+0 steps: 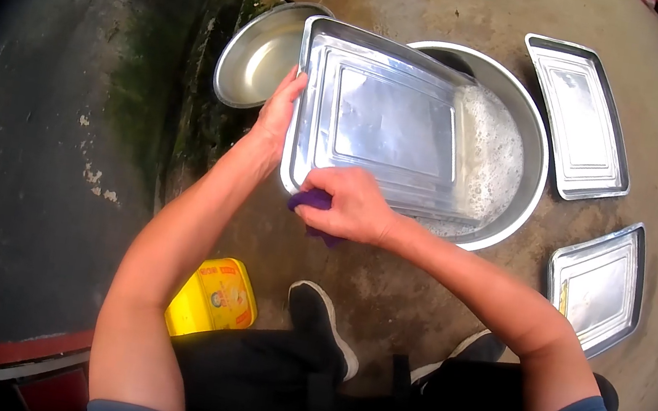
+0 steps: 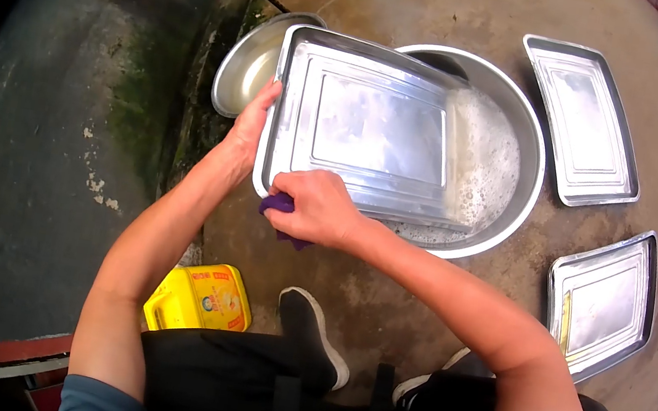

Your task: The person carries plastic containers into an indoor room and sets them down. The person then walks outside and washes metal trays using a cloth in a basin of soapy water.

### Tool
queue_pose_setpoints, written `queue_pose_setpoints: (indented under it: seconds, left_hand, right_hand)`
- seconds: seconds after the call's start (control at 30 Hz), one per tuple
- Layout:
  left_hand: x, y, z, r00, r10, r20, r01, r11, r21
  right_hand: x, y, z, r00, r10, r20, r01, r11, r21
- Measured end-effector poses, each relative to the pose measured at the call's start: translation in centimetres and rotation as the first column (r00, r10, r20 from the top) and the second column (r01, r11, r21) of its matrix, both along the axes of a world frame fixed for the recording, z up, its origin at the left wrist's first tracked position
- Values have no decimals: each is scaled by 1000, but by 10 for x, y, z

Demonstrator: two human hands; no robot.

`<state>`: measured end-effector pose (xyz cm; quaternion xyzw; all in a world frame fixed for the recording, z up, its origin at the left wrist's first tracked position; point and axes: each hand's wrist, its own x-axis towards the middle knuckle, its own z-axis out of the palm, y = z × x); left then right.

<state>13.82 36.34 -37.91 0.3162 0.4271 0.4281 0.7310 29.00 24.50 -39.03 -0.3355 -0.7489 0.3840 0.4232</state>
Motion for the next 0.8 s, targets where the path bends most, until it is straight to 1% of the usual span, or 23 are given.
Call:
queue_pose_setpoints:
  seconds: [0.07,0.1,0.13,0.2,0.23,0.3,0.37,0.4,0.43,0.47,0.53,0.57,0.6,0.67,0.73,0.77,0.8]
  left_hand:
    - [4,-3,8,1000,-30,4,30,999,13]
    - [8,-5,10,999,19,-39,-19,1000,0]
    - [8,-7,10,994,69,-85,-70,997,-12]
    - [2,0,4,992,62,-111,-63,998,-3]
    - [2,0,4,992,44,-115,-44,999,7]
    - [-2,-1,4,994,36,-108,-35,999,14]
    - [-3,-2,6,998,-62,-34,61,997,-43]
    - [-1,-1,5,998,-63,-27,62,997,-44]
    - [-1,0,2,999,-33,-31,32,999,-23]
    - [-1,1,1,999,-2,-38,2,1000,-2]
    - [-1,4,-2,998,18,-52,-19,1000,-13]
    - [-1,5,-3,995,57,-76,-59,998,-28]
    - [-1,4,-5,990,95,-99,-100,994,-44]
    - [-2,6,-7,995,71,-76,-75,996,-43]
    - [-4,6,-6,1000,-6,-19,6,1000,-5]
    - [-4,6,-6,1000,-5,-22,5,1000,-7]
    - [-5,5,-5,1000,-14,-19,14,1000,-5]
  right_hand:
    - [-9,7,7,992,-56,-112,46,995,-87]
    - [-13,10,10,996,-61,-69,45,976,-214]
    - [-20,15,10,992,-99,-80,89,989,-120]
    - [-30,16,14,982,-170,-86,172,985,20]
    - [-29,17,15,981,-174,-88,177,984,21]
    - [-25,18,14,987,-106,-122,94,991,-94]
    - [-6,26,10,989,81,-123,-109,964,-242]
    - [8,29,12,975,177,-133,-211,925,-317]
    - [18,35,-1,976,219,-5,-212,941,-264]
    - [29,40,-6,973,223,63,-199,942,-269]
    - [43,42,-12,972,236,-10,-222,898,-380]
    - [40,41,-13,970,242,-13,-228,896,-381]
    - [38,39,-13,970,243,-11,-230,901,-367]
    - [34,37,-7,970,241,-10,-229,907,-353]
    - [25,37,-1,958,277,-78,-287,897,-336]
    - [20,37,-2,962,261,-75,-271,924,-270]
    - [16,36,-1,962,262,-78,-273,923,-271]
